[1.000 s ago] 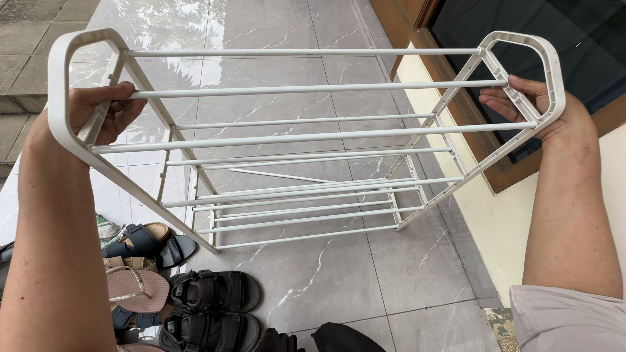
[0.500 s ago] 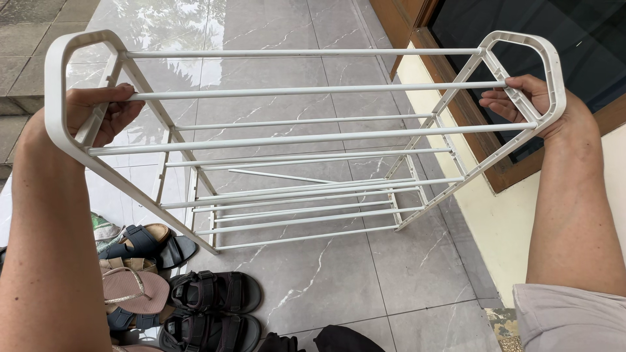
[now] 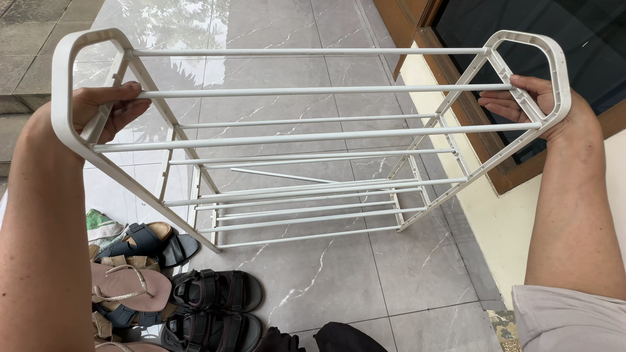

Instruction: The person assembles a white metal shoe rack by inserting horizontal bars into the vertical frame slots. They repeatedly pick up bars from the floor, align them with the frame, and push them into place to build the structure layer by layer.

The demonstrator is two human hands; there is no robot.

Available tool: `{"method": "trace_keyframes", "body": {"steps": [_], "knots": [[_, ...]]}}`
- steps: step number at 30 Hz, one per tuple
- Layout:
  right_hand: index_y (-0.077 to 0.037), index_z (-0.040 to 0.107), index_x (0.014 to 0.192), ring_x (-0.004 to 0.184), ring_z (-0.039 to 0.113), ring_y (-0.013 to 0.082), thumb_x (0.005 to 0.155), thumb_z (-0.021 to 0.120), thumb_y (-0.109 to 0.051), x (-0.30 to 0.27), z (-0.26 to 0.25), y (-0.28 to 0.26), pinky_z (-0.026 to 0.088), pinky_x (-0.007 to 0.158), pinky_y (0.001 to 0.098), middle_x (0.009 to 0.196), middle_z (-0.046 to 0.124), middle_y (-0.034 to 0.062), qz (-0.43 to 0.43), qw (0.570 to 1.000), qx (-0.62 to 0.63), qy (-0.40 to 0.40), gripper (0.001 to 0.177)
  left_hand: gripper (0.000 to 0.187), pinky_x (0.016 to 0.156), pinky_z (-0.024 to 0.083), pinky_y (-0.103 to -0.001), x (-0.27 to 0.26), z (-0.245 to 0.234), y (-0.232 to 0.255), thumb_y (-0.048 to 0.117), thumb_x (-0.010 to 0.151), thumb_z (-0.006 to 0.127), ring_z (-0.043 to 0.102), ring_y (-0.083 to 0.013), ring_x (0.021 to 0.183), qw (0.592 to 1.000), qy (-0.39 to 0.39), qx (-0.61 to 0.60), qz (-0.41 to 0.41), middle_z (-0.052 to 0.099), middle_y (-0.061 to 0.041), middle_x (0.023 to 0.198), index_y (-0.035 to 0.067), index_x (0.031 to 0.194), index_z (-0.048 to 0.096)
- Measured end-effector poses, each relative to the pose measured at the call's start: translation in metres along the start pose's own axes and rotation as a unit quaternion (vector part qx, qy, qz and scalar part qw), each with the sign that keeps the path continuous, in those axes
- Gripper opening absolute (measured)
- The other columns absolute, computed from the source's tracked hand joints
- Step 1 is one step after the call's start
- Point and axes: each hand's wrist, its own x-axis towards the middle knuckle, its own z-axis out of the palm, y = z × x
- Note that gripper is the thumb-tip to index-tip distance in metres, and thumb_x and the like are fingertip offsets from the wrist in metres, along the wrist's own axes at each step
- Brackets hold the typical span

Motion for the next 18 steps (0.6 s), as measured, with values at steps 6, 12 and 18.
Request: {"method": "trace_keyframes", "body": {"steps": [6,12,18], "knots": [[0.013,0.059,0.130,0.113,0.072,0.0381,0.109,0.063,-0.023,-0.013,0.013,-0.002,0.058,0.095,0.0361,0.122,0.067,0.0330,-0.034,0.999,0.017,-0.015,0.041,0.013,0.090,0.060,-0.018,-0.002,0.000,-0.003,0.006,0.101,0.069,0.076,-0.0176,0.098,0.999,0.009,-0.049,0.008,0.069,-0.013,0.103,-0.006,0.098,0.065],[0.012,0.063,0.128,0.109,0.074,0.0345,0.108,0.072,-0.018,-0.010,0.010,0.000,0.059,0.090,0.0310,0.116,0.070,0.0292,-0.029,0.998,0.045,-0.015,0.037,0.013,0.090,0.061,-0.018,0.000,0.000,-0.004,0.006,0.103,0.067,0.076,-0.0176,0.099,0.999,-0.002,-0.048,0.019,0.067,-0.012,0.103,-0.006,0.100,0.064],[0.011,0.063,0.127,0.105,0.076,0.0311,0.107,0.071,-0.018,-0.005,0.005,0.003,0.061,0.087,0.0283,0.115,0.071,0.0265,-0.021,0.999,0.025,0.004,0.036,0.014,0.085,0.061,-0.017,0.003,-0.002,-0.004,0.009,0.101,0.070,0.076,-0.0162,0.096,1.000,0.011,-0.024,-0.006,0.069,-0.011,0.099,-0.004,0.098,0.065]]}}
